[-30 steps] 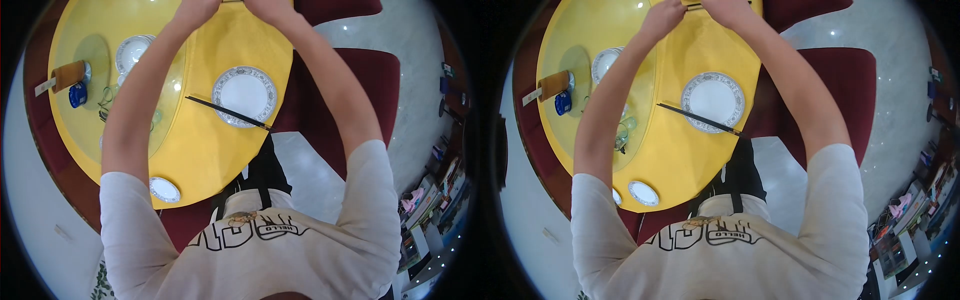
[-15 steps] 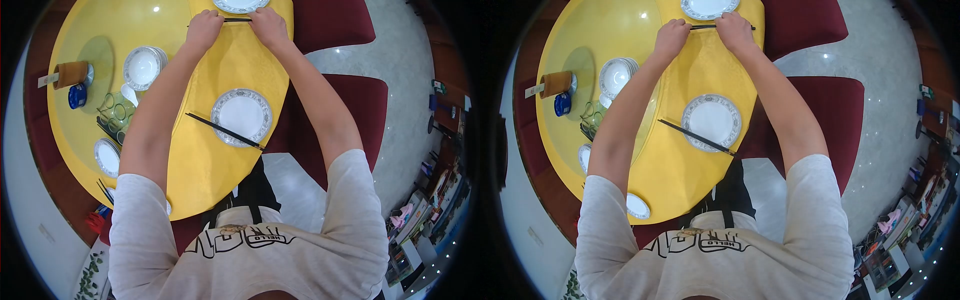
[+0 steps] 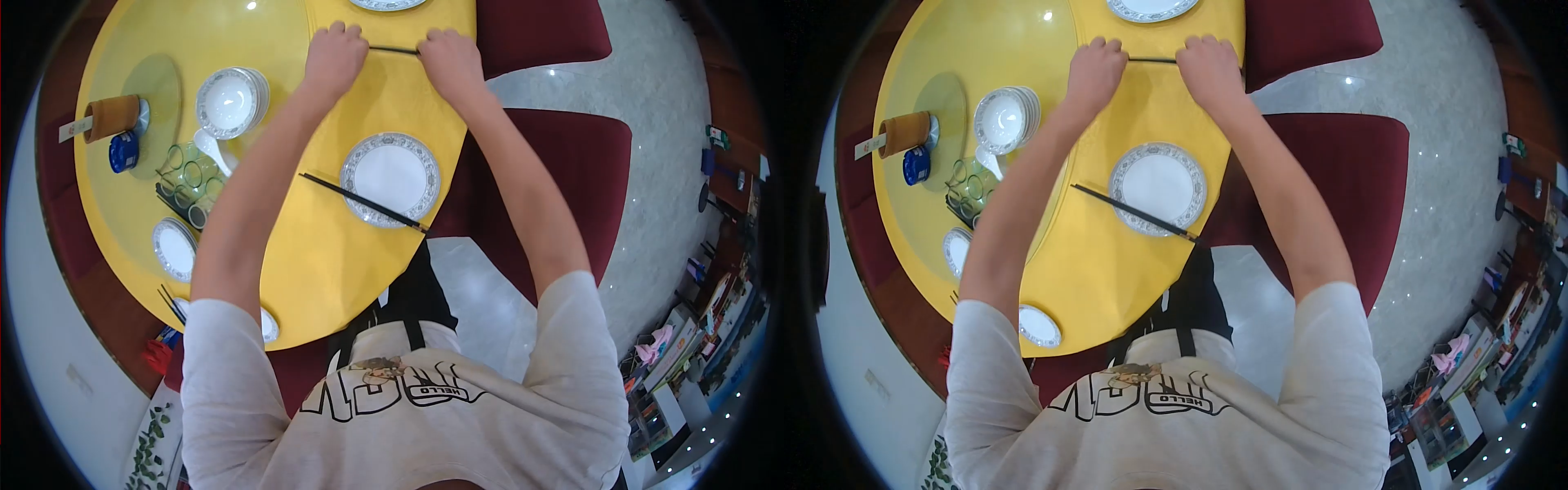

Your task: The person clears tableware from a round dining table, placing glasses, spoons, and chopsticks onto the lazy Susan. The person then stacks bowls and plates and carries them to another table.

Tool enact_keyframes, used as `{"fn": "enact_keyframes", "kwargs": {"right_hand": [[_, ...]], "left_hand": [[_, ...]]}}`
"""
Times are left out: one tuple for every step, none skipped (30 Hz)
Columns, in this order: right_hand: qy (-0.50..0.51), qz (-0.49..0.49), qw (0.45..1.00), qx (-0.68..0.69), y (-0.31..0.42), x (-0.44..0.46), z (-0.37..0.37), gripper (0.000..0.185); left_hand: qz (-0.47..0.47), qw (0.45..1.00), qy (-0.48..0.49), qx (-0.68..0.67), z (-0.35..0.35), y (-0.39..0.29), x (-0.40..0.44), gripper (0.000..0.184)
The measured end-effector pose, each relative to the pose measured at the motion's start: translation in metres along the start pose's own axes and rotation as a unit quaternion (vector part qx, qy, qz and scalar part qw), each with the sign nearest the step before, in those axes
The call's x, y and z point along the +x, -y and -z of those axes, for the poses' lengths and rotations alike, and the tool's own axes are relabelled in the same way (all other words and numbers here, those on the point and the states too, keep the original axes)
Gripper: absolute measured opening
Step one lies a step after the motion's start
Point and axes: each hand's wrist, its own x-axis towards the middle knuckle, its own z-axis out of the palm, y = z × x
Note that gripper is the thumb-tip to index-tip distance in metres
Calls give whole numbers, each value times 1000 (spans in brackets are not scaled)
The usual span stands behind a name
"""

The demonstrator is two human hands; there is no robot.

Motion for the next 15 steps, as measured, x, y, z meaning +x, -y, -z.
{"fn": "enact_keyframes", "kwargs": {"right_hand": [[23,-20,1000,2,12,-18,16,4],[25,-32,999,37,27,-41,34,5],[27,-43,996,72,46,-67,50,6],[43,-49,995,77,65,-90,60,8],[48,-69,990,113,83,-114,62,9],[84,-83,980,158,98,-133,65,9],[87,-98,972,197,111,-147,67,9],[80,-116,963,231,121,-158,64,8],[99,-127,960,229,128,-166,58,5],[117,-138,957,227,133,-170,54,9],[115,-136,957,228,136,-172,51,9],[126,-146,955,227,139,-174,51,9],[137,-155,952,225,142,-176,51,9],[136,-152,953,225,143,-176,50,9],[139,-149,953,225,145,-176,49,9]], "left_hand": [[-1,1000,-13,-22,14,-9,-17,5],[-4,999,-11,-47,30,-18,-39,4],[-6,997,-9,-71,46,-29,-63,4],[-11,996,-2,-86,62,-40,-87,3],[-15,995,6,-102,71,-48,-105,4],[-15,994,6,-104,73,-54,-120,4],[-27,993,33,-112,72,-58,-135,4],[-38,991,59,-118,69,-62,-146,5],[-34,991,58,-118,66,-65,-153,5],[-32,989,58,-131,63,-66,-158,6],[-32,988,58,-142,60,-65,-162,7],[-31,988,59,-140,59,-65,-166,7],[-29,987,53,-149,57,-66,-170,4],[-26,986,46,-157,55,-67,-172,2],[-23,986,45,-156,55,-68,-175,2]]}}
